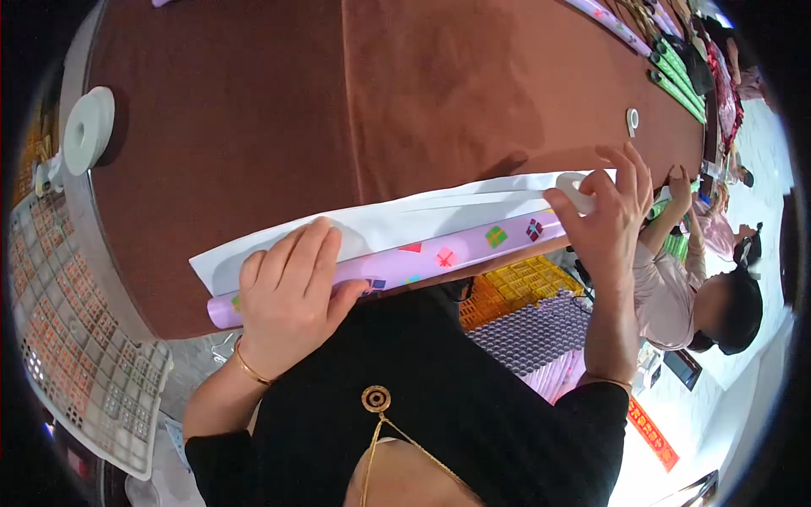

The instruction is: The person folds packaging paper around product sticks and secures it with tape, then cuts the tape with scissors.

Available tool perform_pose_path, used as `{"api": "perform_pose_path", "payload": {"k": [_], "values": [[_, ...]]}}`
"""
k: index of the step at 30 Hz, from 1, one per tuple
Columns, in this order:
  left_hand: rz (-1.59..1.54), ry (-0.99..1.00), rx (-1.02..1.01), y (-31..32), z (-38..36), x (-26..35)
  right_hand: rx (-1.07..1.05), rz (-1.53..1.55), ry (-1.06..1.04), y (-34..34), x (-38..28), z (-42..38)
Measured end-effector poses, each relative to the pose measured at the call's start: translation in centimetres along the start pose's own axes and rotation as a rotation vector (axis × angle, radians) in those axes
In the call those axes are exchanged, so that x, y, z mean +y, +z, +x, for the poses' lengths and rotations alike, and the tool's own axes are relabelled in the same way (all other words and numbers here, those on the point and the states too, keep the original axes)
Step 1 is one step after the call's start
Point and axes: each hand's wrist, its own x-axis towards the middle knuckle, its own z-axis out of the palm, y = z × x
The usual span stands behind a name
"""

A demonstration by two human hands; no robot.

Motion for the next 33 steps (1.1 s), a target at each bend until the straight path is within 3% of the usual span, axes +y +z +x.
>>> {"api": "perform_pose_path", "payload": {"k": [14,22,28,33], "values": [[0.031,0.006,-0.028,-0.2,0.1,0.1,0.103,-0.084,0.082,2.8,-1.4,-0.1],[0.023,-0.001,-0.057,-1.1,0.9,0.7,0.161,-0.056,0.022,1.7,-0.6,-0.3],[-0.373,0.197,-0.210,-0.2,3.6,2.8,0.176,0.005,0.009,0.1,-1.0,-0.3],[-0.258,0.225,-0.197,1.7,4.9,3.8,0.165,0.007,-0.004,0.0,-1.0,-0.4]]}}
